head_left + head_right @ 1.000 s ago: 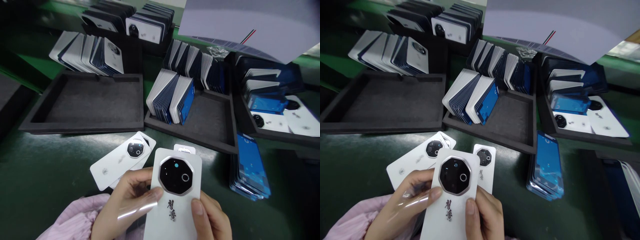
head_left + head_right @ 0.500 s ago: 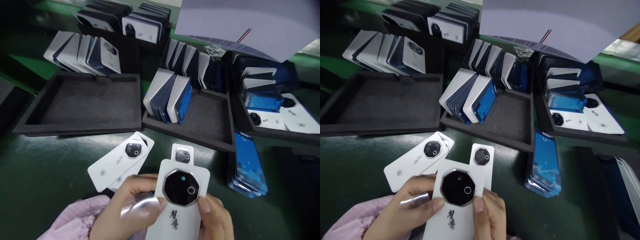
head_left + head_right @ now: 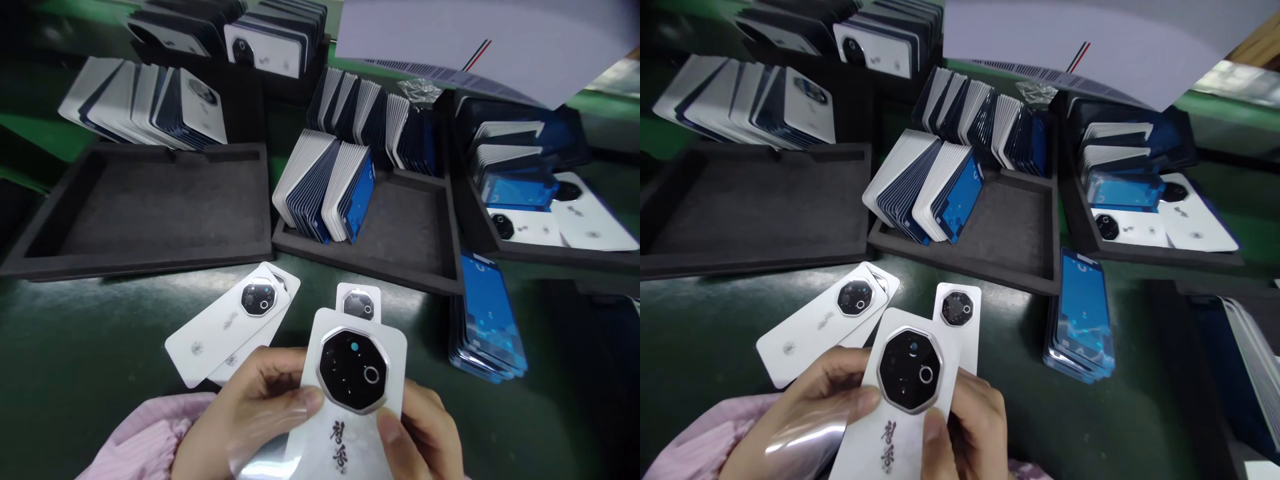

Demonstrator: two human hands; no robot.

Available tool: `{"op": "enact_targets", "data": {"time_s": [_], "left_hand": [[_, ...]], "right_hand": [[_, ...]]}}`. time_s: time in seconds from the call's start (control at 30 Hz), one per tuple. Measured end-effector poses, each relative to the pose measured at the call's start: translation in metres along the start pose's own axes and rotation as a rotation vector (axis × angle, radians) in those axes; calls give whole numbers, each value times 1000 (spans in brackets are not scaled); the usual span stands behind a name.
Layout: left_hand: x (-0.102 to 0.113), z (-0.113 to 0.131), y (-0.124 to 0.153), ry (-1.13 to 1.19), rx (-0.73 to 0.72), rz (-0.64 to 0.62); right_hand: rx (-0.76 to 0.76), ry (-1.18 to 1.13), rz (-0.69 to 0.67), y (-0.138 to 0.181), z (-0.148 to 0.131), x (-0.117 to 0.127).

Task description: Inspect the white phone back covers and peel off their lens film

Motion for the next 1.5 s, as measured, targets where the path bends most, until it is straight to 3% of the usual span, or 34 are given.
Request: {"op": "enact_targets", "data": {"time_s": [0.07, 0.27, 0.4, 0.67, 0.87, 1.03, 1.3, 1.5], "left_hand": [[-2, 1, 1, -21, 5, 25], [-1, 0, -2, -50, -70, -46], [0, -2, -3, -72, -32, -134], [2, -7, -3, 29, 16, -61], [1, -10, -6, 147, 54, -103], [2, -10, -4, 176, 91, -32], [-1, -4, -2, 3, -53, -40], [-5, -5, 2, 48, -174, -104]], "right_hand": [[0, -16, -4, -1, 1, 1], [-2, -5, -26, -4, -1, -4], [-20, -4, -50, -6, -5, -8], [-73, -71, -130, -6, -1, -13], [-152, -20, 5, 4, 8, -3], [-126, -105, -105, -3, 0, -8], [-10, -49, -92, -8, -5, -8], [40, 22, -28, -6, -7, -5]]}}
Point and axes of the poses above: each hand's wrist, its own y-axis away from the middle knuckle, its own x-axis out of the back of the hand, z = x × y, the point moved 3 cm from there along -y, towards the middle knuckle, and after that the axes turned 13 degrees about -x, right-handed, at the moved point
